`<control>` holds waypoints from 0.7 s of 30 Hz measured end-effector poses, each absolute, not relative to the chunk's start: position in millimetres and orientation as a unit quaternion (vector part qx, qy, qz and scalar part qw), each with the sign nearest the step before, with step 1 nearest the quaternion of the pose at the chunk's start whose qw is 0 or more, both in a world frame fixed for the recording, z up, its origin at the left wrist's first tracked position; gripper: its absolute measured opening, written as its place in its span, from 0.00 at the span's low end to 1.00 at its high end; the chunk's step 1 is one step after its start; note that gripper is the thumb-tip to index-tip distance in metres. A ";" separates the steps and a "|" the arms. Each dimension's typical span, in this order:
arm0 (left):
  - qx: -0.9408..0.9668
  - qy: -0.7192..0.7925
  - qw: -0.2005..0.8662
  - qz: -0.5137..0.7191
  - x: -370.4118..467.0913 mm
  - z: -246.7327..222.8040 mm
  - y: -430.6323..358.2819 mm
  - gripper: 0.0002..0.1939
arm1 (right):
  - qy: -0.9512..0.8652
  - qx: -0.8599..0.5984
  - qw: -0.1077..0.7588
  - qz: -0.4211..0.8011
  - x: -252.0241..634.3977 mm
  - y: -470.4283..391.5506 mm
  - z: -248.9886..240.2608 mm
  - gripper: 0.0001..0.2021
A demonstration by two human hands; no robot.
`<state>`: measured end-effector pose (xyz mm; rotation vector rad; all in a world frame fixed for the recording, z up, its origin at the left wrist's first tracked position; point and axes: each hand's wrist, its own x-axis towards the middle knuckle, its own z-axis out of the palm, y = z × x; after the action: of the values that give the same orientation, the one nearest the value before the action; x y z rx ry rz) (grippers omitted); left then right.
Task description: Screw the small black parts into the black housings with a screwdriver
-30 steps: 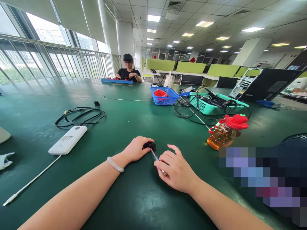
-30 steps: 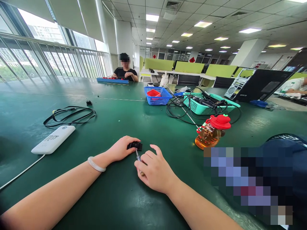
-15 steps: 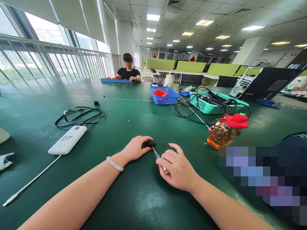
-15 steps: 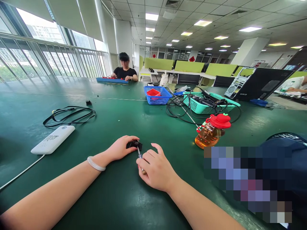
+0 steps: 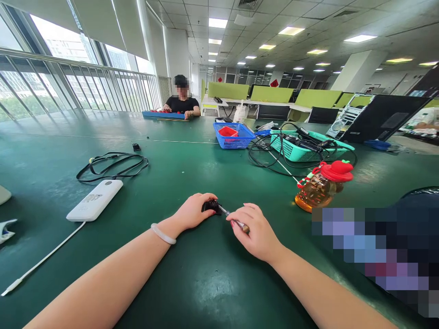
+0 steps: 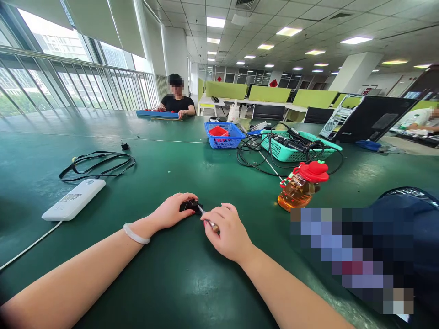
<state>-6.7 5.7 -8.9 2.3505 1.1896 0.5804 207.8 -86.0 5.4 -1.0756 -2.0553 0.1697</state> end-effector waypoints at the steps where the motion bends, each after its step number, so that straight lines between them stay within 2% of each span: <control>1: 0.850 0.431 0.220 0.209 -6.9 -9.3 5.8 0.21 | -0.783 -0.445 0.417 0.120 209.8 -83.6 4.7 0.08; 5: 0.850 0.437 0.219 0.198 -6.5 -7.4 4.9 0.22 | -0.624 -0.505 0.493 0.336 217.8 -72.1 0.0 0.12; 9: 0.848 0.441 0.222 0.192 -5.6 -3.0 3.1 0.19 | -0.559 -0.498 0.524 0.405 220.7 -66.2 -3.1 0.14; 12: 0.848 0.442 0.221 0.191 -5.6 -2.9 3.2 0.20 | -0.589 -0.501 0.516 0.369 219.0 -69.4 -1.0 0.13; 17: 0.861 0.418 0.212 0.196 -5.6 -6.8 4.5 0.17 | -0.723 -0.476 0.465 0.186 216.7 -79.4 3.4 0.09; 21: 0.868 0.404 0.211 0.197 -4.4 -6.6 3.2 0.16 | -0.750 -0.465 0.459 0.106 218.4 -82.0 2.7 0.08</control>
<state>-4.4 3.2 -6.6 2.4125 1.1241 0.5462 218.4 -82.0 2.7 -1.1439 -1.8458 0.2606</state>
